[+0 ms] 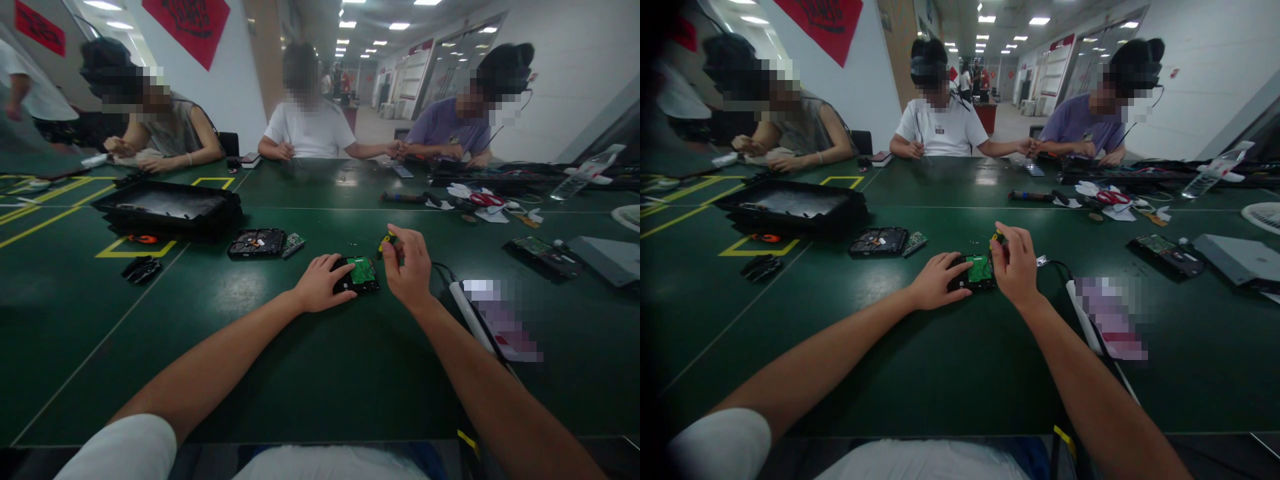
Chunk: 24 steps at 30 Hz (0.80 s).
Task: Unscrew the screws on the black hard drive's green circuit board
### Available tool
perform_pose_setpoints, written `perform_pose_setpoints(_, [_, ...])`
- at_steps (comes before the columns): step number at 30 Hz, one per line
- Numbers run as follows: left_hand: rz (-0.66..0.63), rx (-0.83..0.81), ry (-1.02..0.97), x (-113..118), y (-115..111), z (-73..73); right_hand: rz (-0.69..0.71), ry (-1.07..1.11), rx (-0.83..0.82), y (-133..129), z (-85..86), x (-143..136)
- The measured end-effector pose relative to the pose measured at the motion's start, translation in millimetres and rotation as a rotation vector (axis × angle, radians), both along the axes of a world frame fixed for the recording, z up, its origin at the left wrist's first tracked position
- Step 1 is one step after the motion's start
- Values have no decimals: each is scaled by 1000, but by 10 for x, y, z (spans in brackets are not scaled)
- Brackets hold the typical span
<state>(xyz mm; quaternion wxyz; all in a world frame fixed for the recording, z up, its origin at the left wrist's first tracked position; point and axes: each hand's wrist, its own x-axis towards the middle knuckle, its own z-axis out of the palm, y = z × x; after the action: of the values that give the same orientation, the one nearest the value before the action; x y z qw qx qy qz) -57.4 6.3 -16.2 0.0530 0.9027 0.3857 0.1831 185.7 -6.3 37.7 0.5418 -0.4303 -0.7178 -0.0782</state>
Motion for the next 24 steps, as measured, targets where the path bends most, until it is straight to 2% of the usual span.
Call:
perform_pose_setpoints(8, [5,1,-8,4,-3,-10,-3,17,-52,-137,-35,44])
perform_pose_setpoints(14, [9,5,5,9,2,-12,3,-22,-89,-127,-61,22])
perform_pose_setpoints(24, [7,6,4,11,-17,20,42,-163,-262,13,253,-15])
